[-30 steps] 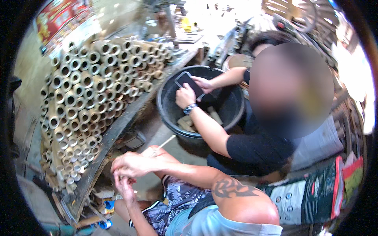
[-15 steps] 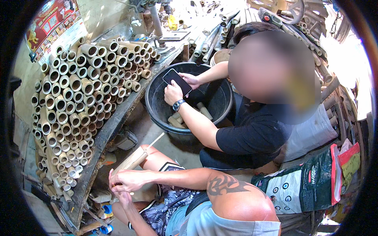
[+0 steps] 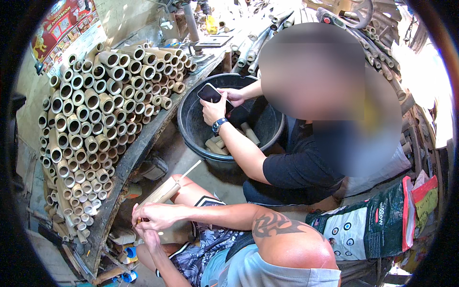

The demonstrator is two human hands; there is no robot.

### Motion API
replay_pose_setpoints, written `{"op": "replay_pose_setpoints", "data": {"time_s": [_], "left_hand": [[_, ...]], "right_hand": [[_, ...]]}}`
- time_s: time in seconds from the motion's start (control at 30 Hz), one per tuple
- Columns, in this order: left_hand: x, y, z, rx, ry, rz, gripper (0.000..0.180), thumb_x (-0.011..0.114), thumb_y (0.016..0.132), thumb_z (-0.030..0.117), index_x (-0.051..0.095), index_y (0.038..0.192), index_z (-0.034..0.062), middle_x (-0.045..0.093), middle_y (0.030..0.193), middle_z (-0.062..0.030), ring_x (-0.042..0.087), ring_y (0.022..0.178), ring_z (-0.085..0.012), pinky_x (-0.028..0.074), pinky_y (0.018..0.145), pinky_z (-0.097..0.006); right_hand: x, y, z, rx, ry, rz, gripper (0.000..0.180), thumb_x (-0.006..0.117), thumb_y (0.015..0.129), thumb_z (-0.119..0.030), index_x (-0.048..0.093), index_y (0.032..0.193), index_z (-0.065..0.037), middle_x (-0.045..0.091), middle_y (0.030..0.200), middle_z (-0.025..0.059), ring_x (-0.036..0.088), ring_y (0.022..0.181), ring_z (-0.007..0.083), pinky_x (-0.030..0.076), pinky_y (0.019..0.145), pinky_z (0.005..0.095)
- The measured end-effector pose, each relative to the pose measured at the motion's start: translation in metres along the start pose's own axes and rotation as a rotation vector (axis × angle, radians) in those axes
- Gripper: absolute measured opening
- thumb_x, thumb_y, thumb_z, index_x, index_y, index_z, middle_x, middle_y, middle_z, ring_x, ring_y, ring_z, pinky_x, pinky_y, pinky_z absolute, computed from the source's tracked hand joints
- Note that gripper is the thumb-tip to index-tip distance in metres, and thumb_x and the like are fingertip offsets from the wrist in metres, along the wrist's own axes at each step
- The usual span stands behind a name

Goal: The person sits on the floor and uses a small knife to carve and smooth the surface of a bamboo tube. They rotate the tube and scrape along its length, occasionally pausing to inspect the work. A second person nearby uses a phone, and a third person in an orange shirt stands nearby.

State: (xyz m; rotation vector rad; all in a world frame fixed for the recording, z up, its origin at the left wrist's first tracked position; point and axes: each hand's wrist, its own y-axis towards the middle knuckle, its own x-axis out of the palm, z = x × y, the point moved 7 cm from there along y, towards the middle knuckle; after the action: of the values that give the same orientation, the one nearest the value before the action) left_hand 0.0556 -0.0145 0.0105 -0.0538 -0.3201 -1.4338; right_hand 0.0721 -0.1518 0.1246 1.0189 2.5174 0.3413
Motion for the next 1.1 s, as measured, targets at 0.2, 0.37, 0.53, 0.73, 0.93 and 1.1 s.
{"op": "replay_pose_setpoints", "data": {"time_s": [0.2,0.37,0.53,0.73,0.93,1.1], "left_hand": [[-0.003,-0.001,-0.005,-0.041,-0.074,0.047,0.081,0.080,0.093,0.042,0.042,0.153,0.0044,0.059,0.115,-0.0033,0.060,0.099,-0.0105,0.051,0.092,-0.026],[-0.005,0.005,-0.003,0.029,-0.063,0.058,0.079,0.079,0.094,0.045,0.043,0.152,0.0045,0.064,0.122,-0.0068,0.065,0.107,-0.0137,0.054,0.095,-0.029],[-0.004,0.010,-0.004,-0.095,-0.019,0.064,0.055,0.071,0.102,0.031,0.049,0.147,0.0082,0.067,0.125,-0.0093,0.072,0.099,-0.0173,0.063,0.076,-0.029],[-0.016,0.011,-0.001,-0.166,-0.008,0.144,0.052,0.067,0.101,0.014,0.047,0.149,0.0082,0.062,0.132,-0.0114,0.070,0.100,-0.0193,0.061,0.074,-0.030],[-0.021,0.009,-0.003,-0.193,-0.033,0.125,0.054,0.066,0.101,0.013,0.045,0.151,0.0058,0.061,0.131,-0.0157,0.072,0.083,-0.0180,0.060,0.075,-0.031],[-0.020,0.013,-0.006,-0.200,-0.012,0.109,0.051,0.060,0.106,0.017,0.043,0.154,0.0084,0.069,0.116,-0.0100,0.071,0.084,-0.0157,0.060,0.077,-0.030]], "right_hand": [[-0.001,0.001,0.004,-0.046,-0.073,0.011,0.028,0.064,0.097,-0.020,0.069,0.118,-0.002,0.072,0.098,0.0198,0.070,0.090,0.0355,0.054,0.083,0.0449],[-0.010,0.004,0.008,-0.078,-0.025,0.051,0.026,0.062,0.097,-0.017,0.069,0.115,0.000,0.071,0.102,0.0192,0.070,0.095,0.0360,0.055,0.086,0.0450],[-0.039,0.008,0.006,-0.115,0.025,0.173,0.030,0.061,0.103,-0.023,0.067,0.124,-0.003,0.072,0.106,0.0175,0.071,0.099,0.0350,0.057,0.086,0.0438],[-0.079,-0.004,0.032,0.094,-0.089,0.259,0.027,0.063,0.100,-0.018,0.067,0.123,-0.004,0.073,0.105,0.0171,0.074,0.095,0.0331,0.058,0.085,0.0397],[-0.134,-0.034,0.045,0.191,-0.487,0.510,0.027,0.070,0.092,-0.014,0.070,0.117,-0.004,0.076,0.100,0.0191,0.076,0.090,0.0362,0.059,0.083,0.0415],[-0.144,-0.051,0.064,0.349,-0.502,0.372,0.031,0.073,0.089,-0.017,0.068,0.116,-0.003,0.077,0.096,0.0196,0.077,0.091,0.0349,0.059,0.084,0.0427]]}}
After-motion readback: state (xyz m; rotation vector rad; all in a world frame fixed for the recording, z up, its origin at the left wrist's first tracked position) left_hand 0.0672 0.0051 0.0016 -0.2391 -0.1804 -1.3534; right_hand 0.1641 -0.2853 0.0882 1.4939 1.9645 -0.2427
